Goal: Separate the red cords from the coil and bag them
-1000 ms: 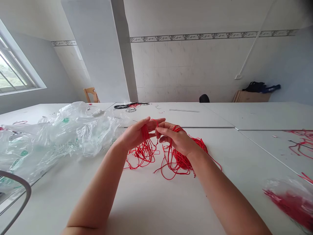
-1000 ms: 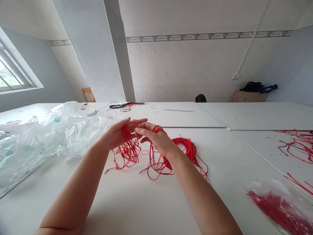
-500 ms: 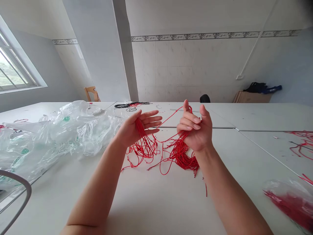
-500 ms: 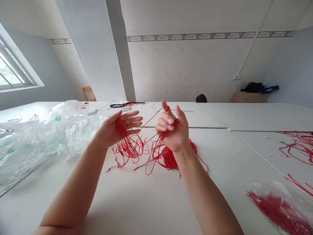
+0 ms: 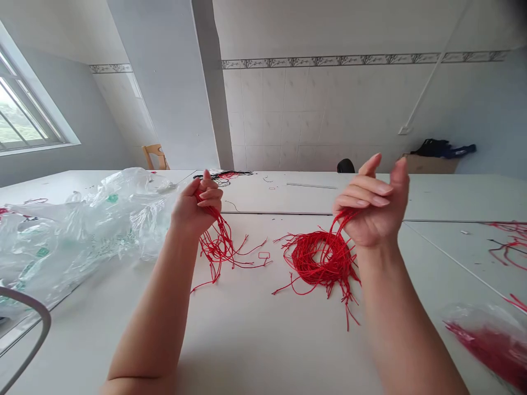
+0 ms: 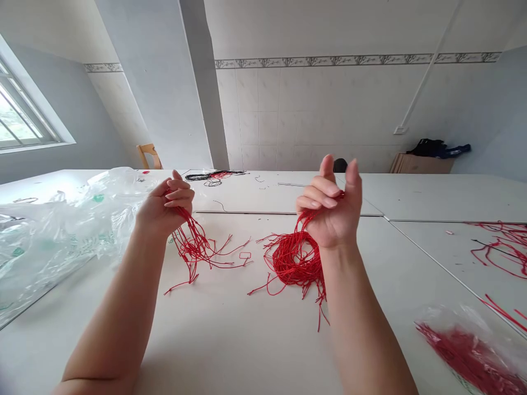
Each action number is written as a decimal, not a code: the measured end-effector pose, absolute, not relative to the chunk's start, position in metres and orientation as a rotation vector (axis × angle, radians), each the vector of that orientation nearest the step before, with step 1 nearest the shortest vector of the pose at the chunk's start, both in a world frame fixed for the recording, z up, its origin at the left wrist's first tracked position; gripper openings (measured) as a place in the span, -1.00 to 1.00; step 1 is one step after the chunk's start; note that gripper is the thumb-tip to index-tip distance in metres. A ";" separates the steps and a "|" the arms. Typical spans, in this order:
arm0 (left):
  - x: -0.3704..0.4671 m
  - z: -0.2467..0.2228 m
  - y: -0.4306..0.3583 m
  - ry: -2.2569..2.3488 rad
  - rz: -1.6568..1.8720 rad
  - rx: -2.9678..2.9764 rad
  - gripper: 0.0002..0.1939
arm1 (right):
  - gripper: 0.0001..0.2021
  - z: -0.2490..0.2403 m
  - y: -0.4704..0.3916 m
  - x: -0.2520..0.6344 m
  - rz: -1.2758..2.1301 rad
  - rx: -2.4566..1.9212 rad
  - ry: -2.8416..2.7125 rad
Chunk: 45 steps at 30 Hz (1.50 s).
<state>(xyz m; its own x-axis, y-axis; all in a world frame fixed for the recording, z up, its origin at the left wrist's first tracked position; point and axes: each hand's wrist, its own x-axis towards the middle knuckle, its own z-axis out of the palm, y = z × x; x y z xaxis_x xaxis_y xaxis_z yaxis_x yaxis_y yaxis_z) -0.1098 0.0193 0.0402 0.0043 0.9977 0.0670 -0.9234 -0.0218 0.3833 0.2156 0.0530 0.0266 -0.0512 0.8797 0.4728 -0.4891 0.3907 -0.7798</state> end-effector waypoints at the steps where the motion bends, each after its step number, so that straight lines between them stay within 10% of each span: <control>1: -0.108 0.039 0.019 0.280 1.539 0.402 -0.59 | -0.54 0.026 0.052 0.210 1.187 -0.478 -1.189; 14: -0.065 0.007 0.023 0.544 0.949 1.322 -0.44 | -0.74 -0.012 0.028 0.131 1.413 -0.655 -1.779; 45: -0.066 -0.001 0.026 0.669 0.929 1.344 -0.47 | -0.79 -0.009 0.025 0.128 1.247 -0.696 -1.868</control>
<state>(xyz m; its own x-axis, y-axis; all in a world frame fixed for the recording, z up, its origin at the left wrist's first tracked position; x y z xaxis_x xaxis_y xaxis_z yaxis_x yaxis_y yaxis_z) -0.0658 0.0265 -0.0014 0.4981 0.8606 0.1060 -0.1721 -0.0217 0.9848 0.1284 0.0254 -0.0092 -0.5541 0.7777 0.2969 0.0239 0.3714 -0.9282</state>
